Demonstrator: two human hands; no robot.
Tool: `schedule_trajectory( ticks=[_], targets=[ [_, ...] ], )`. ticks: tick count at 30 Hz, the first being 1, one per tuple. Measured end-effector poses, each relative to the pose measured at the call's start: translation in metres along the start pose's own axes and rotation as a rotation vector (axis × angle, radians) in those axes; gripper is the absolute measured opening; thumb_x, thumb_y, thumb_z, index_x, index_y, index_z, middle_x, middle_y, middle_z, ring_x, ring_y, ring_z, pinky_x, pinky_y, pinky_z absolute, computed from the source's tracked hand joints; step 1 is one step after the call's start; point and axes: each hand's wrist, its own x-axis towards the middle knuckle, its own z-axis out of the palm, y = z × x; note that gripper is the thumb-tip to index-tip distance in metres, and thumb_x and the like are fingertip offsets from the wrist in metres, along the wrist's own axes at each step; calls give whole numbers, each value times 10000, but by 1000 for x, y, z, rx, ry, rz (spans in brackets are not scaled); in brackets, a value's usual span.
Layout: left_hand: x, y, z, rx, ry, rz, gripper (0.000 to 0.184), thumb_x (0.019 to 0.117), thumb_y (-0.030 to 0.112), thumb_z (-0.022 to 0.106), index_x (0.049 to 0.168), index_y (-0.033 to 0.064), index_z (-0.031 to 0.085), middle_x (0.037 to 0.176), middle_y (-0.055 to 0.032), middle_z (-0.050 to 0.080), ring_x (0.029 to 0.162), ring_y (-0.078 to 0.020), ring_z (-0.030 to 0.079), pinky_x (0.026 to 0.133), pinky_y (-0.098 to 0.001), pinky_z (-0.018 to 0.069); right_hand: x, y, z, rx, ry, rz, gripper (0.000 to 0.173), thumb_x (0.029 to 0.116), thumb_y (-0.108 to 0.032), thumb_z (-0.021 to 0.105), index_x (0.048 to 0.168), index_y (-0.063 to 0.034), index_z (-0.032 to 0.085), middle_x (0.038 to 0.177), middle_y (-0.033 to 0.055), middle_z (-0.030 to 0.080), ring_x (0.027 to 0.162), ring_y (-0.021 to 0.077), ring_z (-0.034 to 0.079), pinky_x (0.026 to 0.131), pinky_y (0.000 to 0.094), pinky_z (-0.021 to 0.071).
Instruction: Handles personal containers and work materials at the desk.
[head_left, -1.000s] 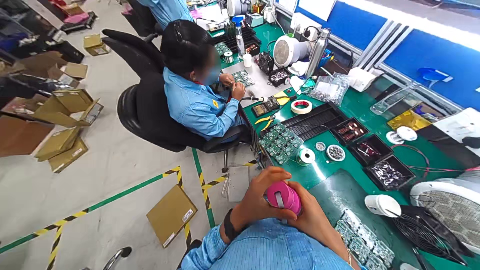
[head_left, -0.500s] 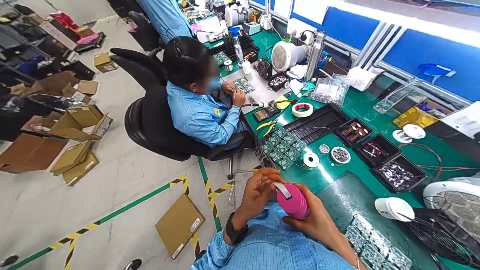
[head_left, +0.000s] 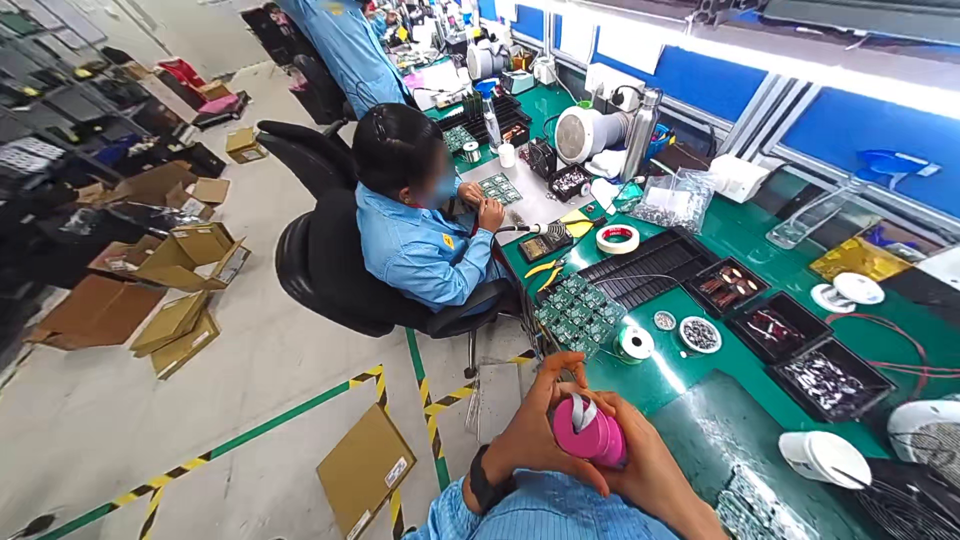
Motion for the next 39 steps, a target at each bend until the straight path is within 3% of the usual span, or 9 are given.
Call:
schedule_trajectory(
  ticks=[2,9,13,16,22,25,29,34,39],
  targets=[
    [-2,-4,-3,-29,26,-10,1030,668,330,948,1496,271,338,1260,87,587,1105,-36,645,970,-253,559,1,1,0,-23,3,-14,717,685,-481,823,1204,-20,646,1121,139,733,1024,230,707,896,414,558],
    [0,-2,-9,-65,23,-33,869,651,390,942,1375,194,503,1196,106,663,1093,-10,644,971,-220,537,2,0,0,27,-42,-9,792,672,-465,854,1305,-52,615,1164,116,727,1070,210,694,935,401,548],
    [1,0,-9,-83,-4,-49,727,668,361,935,1287,181,600,1178,110,709,1110,12,649,973,-192,528,2,-3,0,37,-46,7,781,660,-447,860,1260,-8,618,1122,149,726,1020,234,705,898,411,559],
    [1,0,-12,-91,-42,-57,716,691,351,926,1306,182,599,1201,102,721,1135,-1,656,993,-208,526,2,0,0,27,-38,-9,769,662,-450,860,1240,-5,619,1120,144,726,1038,212,700,920,379,554],
    [3,-2,-5,-45,-18,-32,628,839,311,833,1380,144,561,1300,29,693,1249,-82,620,1073,-284,499,2,2,1,-4,3,68,802,693,-488,828,1268,32,623,1120,159,731,1026,231,711,904,406,570],
    [7,-8,1,124,32,20,706,837,329,834,1368,-5,510,1306,-90,658,1263,-111,596,1104,-303,468,6,-3,1,-72,49,125,744,674,-427,804,1217,56,640,1048,176,735,924,269,727,814,447,584],
    [12,-10,11,229,160,26,620,796,242,857,1249,-69,569,1155,-103,698,1086,-55,655,985,-233,522,6,1,4,-108,54,88,741,675,-450,811,1210,37,651,1053,165,738,934,270,728,823,443,582],
    [13,-9,12,242,90,113,318,862,214,776,1030,-15,632,1156,-134,701,1254,-155,603,1112,-318,448,3,6,4,36,-52,44,733,691,-450,836,1208,35,648,1073,163,739,984,221,725,877,396,578],
    [14,-4,9,173,-86,196,247,890,212,746,960,-1,641,1010,-123,718,1185,-203,641,1156,-380,399,1,8,1,155,-126,-40,702,723,-442,836,1211,30,657,1085,146,745,1030,154,712,925,324,559]
  ],
)
